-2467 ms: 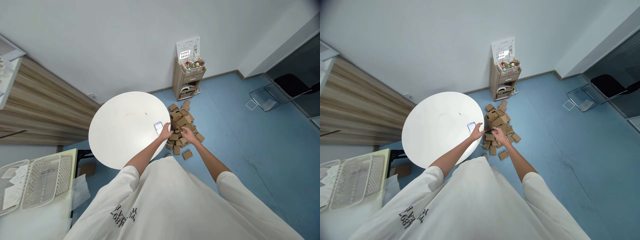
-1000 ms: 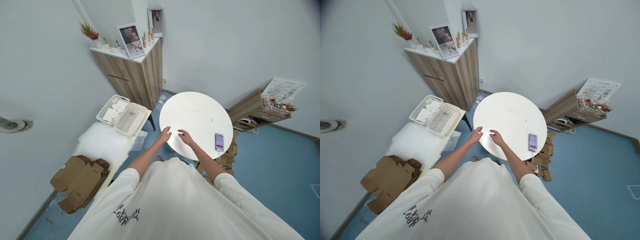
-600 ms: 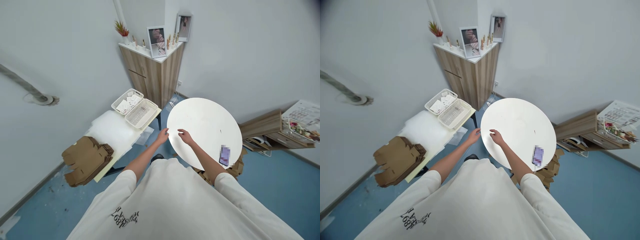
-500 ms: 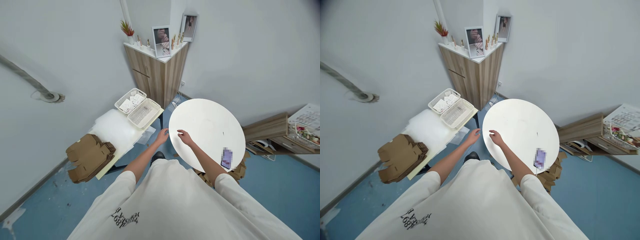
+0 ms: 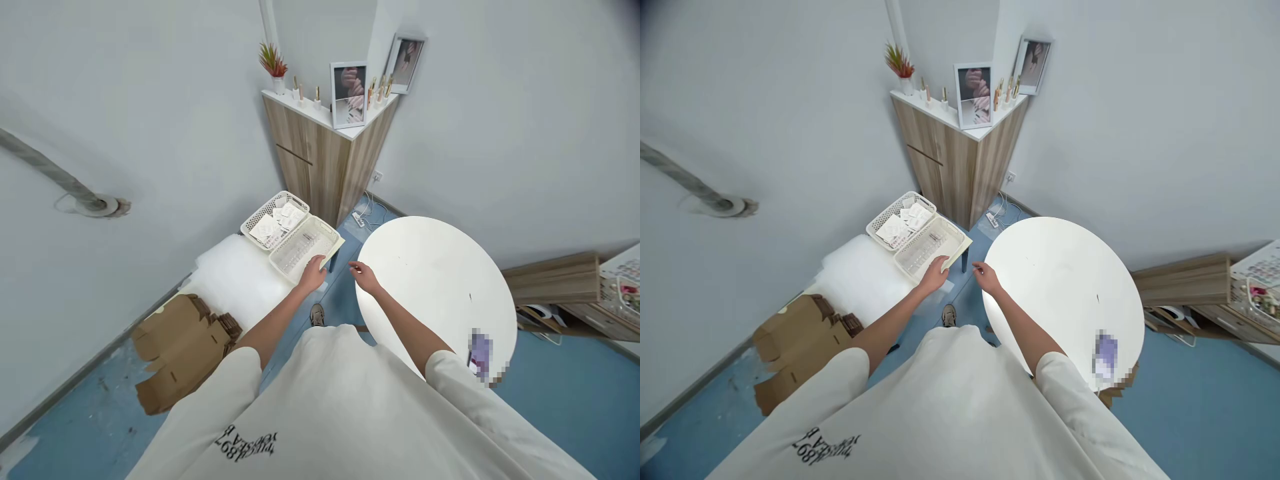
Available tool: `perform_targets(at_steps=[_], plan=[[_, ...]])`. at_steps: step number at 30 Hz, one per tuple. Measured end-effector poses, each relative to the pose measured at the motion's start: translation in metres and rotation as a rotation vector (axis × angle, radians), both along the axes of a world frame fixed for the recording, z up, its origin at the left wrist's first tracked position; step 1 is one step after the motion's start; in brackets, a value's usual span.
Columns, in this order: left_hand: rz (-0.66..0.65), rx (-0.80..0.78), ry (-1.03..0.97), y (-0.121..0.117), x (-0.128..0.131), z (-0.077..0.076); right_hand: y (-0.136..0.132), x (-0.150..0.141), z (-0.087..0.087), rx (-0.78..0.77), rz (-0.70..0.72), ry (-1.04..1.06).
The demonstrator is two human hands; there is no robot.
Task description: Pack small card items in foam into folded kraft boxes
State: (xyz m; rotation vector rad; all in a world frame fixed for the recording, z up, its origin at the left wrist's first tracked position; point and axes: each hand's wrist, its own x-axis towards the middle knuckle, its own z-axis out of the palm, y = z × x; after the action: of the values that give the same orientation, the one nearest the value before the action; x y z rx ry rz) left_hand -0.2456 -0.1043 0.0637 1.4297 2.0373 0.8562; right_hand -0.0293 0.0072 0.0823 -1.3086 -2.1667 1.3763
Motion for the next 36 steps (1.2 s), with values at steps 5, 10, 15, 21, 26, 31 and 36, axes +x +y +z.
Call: perform_targets(at_steps=[5, 10, 15, 21, 26, 31, 36], plan=[[-0.034, -0.108, 0.126, 0.023, -0.044, -0.008, 0.026, -0.075, 0.001, 0.192, 0.089, -0.092], [-0.103, -0.163, 0.266, 0.044, -0.059, -0.011, 0.047, -0.129, 0.001, 0.387, 0.097, -0.258], [-0.143, -0.212, 0.298, 0.062, -0.069, -0.02, 0.068, -0.165, -0.006, 0.501, 0.165, -0.357], [-0.162, -0.196, 0.237, 0.072, -0.077, -0.024, 0.084, -0.192, -0.017, 0.528, 0.304, -0.391], [-0.18, -0.199, 0.241, 0.071, -0.083, -0.022, 0.09, -0.207, -0.026, 0.557, 0.367, -0.416], [-0.196, -0.223, 0.267, 0.068, -0.086, -0.022, 0.095, -0.215, -0.034, 0.57, 0.388, -0.425], [-0.209, -0.239, 0.315, 0.064, -0.087, -0.025, 0.096, -0.219, -0.038, 0.622, 0.402, -0.456]])
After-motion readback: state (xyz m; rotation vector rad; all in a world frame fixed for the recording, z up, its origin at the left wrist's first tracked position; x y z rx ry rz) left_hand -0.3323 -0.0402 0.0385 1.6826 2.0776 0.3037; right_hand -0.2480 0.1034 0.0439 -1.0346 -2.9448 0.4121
